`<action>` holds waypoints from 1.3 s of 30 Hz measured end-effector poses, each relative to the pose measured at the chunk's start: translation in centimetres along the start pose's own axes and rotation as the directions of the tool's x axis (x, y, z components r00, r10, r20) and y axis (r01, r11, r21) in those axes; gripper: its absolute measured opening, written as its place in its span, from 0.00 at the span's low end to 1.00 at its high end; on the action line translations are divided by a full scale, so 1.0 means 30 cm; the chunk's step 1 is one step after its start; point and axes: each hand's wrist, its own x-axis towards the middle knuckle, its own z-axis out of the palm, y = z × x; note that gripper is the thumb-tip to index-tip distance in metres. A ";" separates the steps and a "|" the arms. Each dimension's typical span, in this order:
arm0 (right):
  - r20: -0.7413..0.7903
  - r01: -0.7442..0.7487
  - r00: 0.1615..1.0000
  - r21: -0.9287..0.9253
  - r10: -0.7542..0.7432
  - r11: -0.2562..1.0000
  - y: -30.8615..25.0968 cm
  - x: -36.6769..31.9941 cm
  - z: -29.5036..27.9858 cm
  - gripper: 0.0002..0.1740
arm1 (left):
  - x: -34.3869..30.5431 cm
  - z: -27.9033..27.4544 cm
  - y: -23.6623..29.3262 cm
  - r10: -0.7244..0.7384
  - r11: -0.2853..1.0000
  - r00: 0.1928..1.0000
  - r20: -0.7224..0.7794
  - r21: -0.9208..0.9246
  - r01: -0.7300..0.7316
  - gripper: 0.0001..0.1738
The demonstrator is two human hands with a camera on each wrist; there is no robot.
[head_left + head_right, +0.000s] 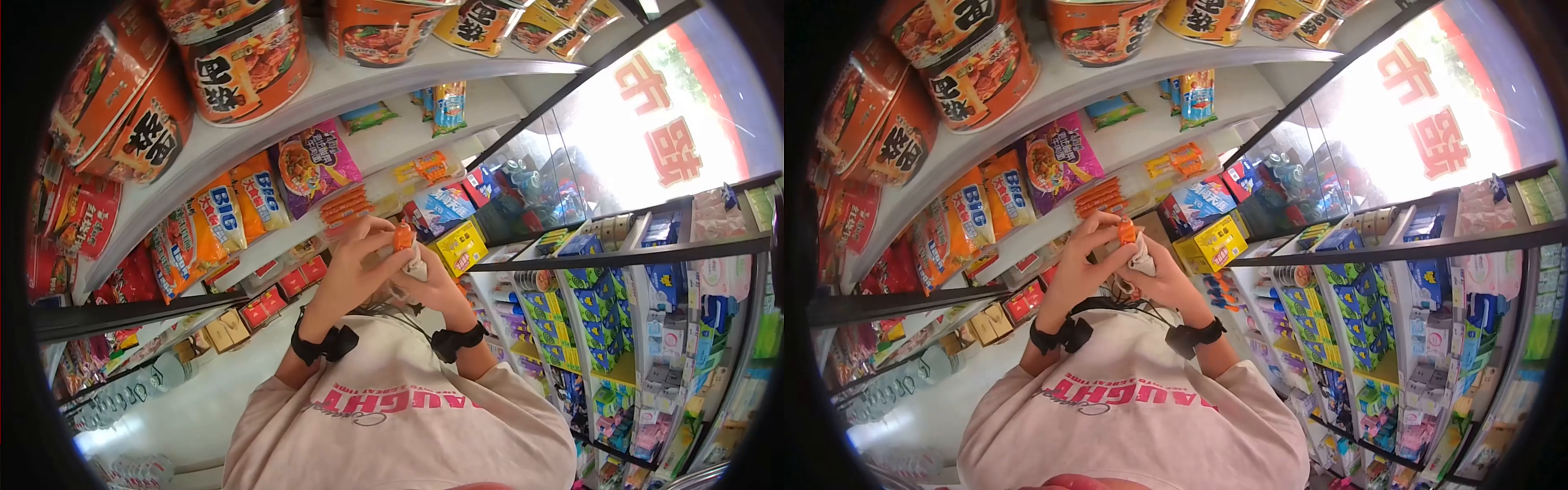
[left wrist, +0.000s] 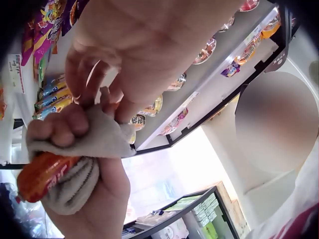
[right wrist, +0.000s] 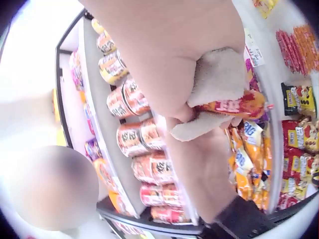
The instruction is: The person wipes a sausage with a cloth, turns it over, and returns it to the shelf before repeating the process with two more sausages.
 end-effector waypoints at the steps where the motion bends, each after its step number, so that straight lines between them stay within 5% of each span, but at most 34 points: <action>1: -0.035 -0.031 0.999 0.134 0.036 0.990 -0.024 -0.005 0.003 0.17 | -0.002 0.010 0.002 0.014 0.999 1.000 -0.001 -0.041 -0.014 0.24; 2: -0.066 -0.051 0.995 0.267 0.071 0.962 -0.038 -0.010 0.003 0.16 | -0.002 0.019 0.004 0.030 0.996 1.000 0.000 -0.082 -0.030 0.27; 4: -0.390 0.072 0.920 0.279 0.045 0.958 -0.007 0.008 0.022 0.08 | -0.017 0.018 0.031 -0.185 0.937 0.975 0.124 -0.278 0.213 0.31; 5: -0.346 0.086 0.938 0.319 0.031 0.944 -0.031 0.022 -0.015 0.08 | -0.021 0.017 0.040 -0.277 0.874 0.940 0.200 -0.354 0.333 0.33; 8: -0.395 0.166 0.919 0.381 -0.002 0.910 -0.017 0.054 -0.036 0.10 | -0.025 0.034 0.025 -0.237 0.928 0.912 0.336 -0.199 0.314 0.32; 11: -0.565 0.232 0.825 0.366 0.017 0.901 -0.014 0.060 0.027 0.09 | -0.026 0.073 -0.003 -0.214 0.932 0.948 0.236 -0.242 0.271 0.34; 14: -0.494 0.249 0.869 0.451 0.008 0.857 -0.011 0.057 0.002 0.11 | -0.019 0.071 -0.015 -0.270 0.905 0.936 0.228 -0.273 0.327 0.32; 19: -0.536 0.384 0.831 0.364 -0.146 0.849 -0.062 0.047 -0.109 0.17 | -0.001 0.057 -0.024 -0.299 0.901 0.911 0.283 -0.231 0.367 0.23; 24: -0.542 0.417 0.828 0.422 -0.145 0.805 -0.081 0.019 -0.162 0.25 | 0.017 0.112 -0.003 -0.229 0.949 0.896 0.380 -0.117 0.293 0.15; 28: -0.517 0.468 0.849 0.633 -0.114 0.616 -0.042 0.001 -0.217 0.27 | 0.026 0.096 -0.019 -0.245 0.929 0.843 0.478 -0.134 0.346 0.16; 30: -0.580 0.496 0.797 0.466 -0.170 0.733 -0.024 -0.010 -0.218 0.24 | 0.017 0.098 -0.032 -0.237 0.918 0.840 0.488 -0.170 0.358 0.15; 33: -0.780 0.372 0.561 -0.061 -0.277 0.926 -0.074 -0.025 -0.173 0.20 | 0.009 0.108 -0.034 -0.233 0.933 0.866 0.443 -0.149 0.327 0.15; 36: -0.795 0.245 0.493 -0.263 -0.354 0.933 0.009 -0.005 -0.236 0.18 | 0.036 0.101 -0.012 -0.230 0.959 0.893 0.388 -0.068 0.276 0.14; 39: -0.778 0.278 0.571 -0.117 -0.262 0.953 -0.002 -0.006 -0.155 0.13 | 0.049 0.125 -0.019 -0.190 0.978 0.933 0.304 -0.028 0.208 0.11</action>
